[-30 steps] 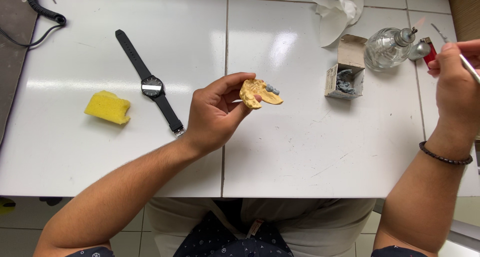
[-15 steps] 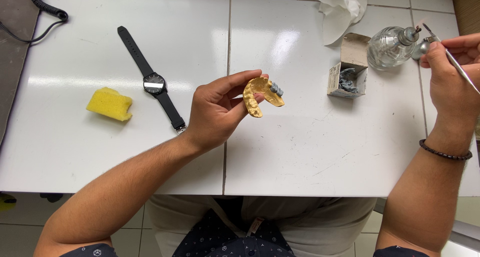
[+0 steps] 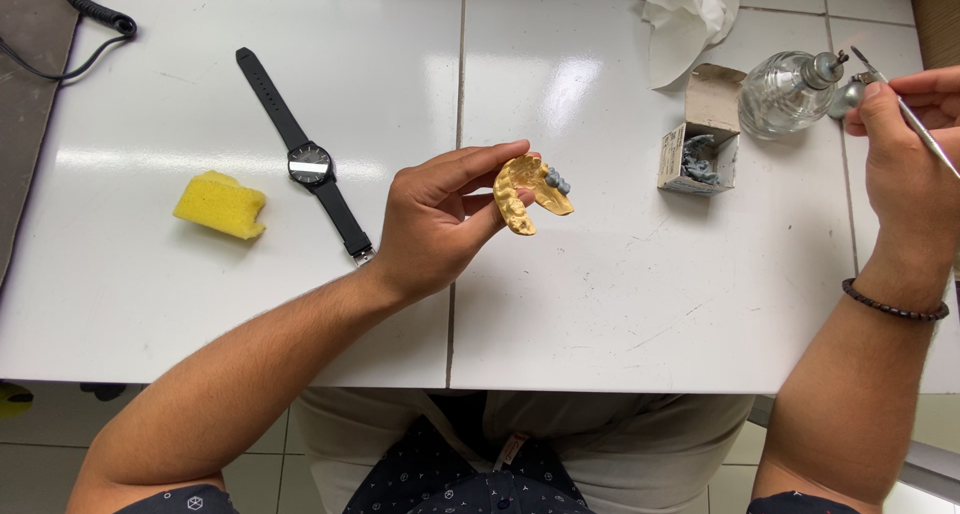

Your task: The person holds a plaster dental model with a partial denture framework in one hand and uses a heated waxing instrument to apply and shape wax around the metal framework on the model. They periodically dip the instrument near an alcohol lamp, rotate the model to reach different areas, and wipe the instrument with a tissue.

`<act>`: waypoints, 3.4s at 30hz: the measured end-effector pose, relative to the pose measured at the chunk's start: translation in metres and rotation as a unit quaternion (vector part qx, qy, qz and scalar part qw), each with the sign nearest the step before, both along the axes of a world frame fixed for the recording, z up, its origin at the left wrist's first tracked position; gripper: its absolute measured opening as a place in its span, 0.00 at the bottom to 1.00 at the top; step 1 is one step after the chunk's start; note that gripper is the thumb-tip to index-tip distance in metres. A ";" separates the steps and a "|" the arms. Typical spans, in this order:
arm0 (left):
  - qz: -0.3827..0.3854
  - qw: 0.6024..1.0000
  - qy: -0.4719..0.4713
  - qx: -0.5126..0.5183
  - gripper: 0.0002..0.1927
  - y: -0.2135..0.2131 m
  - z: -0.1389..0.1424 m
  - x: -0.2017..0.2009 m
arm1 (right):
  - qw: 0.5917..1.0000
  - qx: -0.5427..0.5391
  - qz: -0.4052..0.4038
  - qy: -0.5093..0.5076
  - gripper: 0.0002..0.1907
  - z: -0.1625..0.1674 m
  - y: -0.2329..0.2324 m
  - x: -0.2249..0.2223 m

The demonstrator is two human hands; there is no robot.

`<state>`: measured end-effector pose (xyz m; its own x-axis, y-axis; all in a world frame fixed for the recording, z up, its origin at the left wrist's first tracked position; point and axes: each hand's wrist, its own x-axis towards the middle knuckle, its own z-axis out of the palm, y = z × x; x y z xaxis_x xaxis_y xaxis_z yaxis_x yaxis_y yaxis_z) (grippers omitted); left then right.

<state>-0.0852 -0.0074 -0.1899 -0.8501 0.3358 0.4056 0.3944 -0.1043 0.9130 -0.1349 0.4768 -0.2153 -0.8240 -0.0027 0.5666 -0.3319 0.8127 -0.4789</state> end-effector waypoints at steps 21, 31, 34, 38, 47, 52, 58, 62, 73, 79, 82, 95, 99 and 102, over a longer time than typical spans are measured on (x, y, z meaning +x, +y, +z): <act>0.006 1.000 0.004 -0.007 0.18 -0.002 -0.001 0.000 | 0.978 -0.030 0.151 -0.143 0.11 0.044 -0.062 0.018; 0.000 1.000 0.002 0.002 0.18 -0.002 -0.002 0.000 | 0.977 0.103 0.086 -0.165 0.13 0.039 -0.065 0.017; 0.004 1.000 0.002 -0.006 0.18 -0.003 -0.001 0.000 | 0.977 0.098 0.094 -0.166 0.12 0.042 -0.069 0.016; -0.001 1.000 -0.006 -0.013 0.18 -0.003 0.000 0.000 | 0.965 -0.136 0.170 -0.149 0.09 0.056 -0.083 0.019; -0.045 0.995 -0.040 -0.080 0.23 -0.001 0.000 -0.003 | 0.845 -0.339 0.372 -0.183 0.03 0.057 -0.173 0.058; -0.118 0.985 -0.089 -0.094 0.25 -0.003 0.000 -0.005 | 0.845 -0.284 0.393 -0.226 0.09 0.054 -0.208 0.071; -0.149 0.979 -0.050 -0.131 0.26 -0.004 -0.002 -0.007 | 0.820 -0.332 0.378 -0.275 0.11 0.054 -0.217 0.077; -0.161 0.976 -0.047 -0.137 0.25 -0.004 -0.005 -0.007 | 0.830 -0.333 0.355 -0.272 0.13 0.050 -0.218 0.080; -0.156 0.977 -0.021 -0.147 0.27 -0.001 -0.007 -0.006 | 0.863 -0.282 0.319 -0.272 0.13 0.060 -0.224 0.084; -0.149 0.977 -0.010 -0.152 0.27 -0.002 -0.008 -0.007 | 0.871 -0.260 0.317 -0.271 0.11 0.062 -0.224 0.084; -0.149 0.979 -0.007 -0.137 0.27 -0.002 -0.009 -0.006 | 0.872 -0.265 0.309 -0.272 0.12 0.060 -0.225 0.085; -0.137 0.980 0.003 -0.147 0.27 -0.003 -0.010 -0.005 | 0.868 -0.263 0.318 -0.275 0.13 0.060 -0.226 0.084; -0.140 0.980 0.007 -0.139 0.27 -0.003 -0.011 -0.005 | 0.869 -0.261 0.316 -0.278 0.13 0.062 -0.226 0.084; -0.136 0.980 0.012 -0.144 0.27 -0.002 -0.011 -0.005 | 0.869 -0.263 0.315 -0.277 0.12 0.062 -0.226 0.085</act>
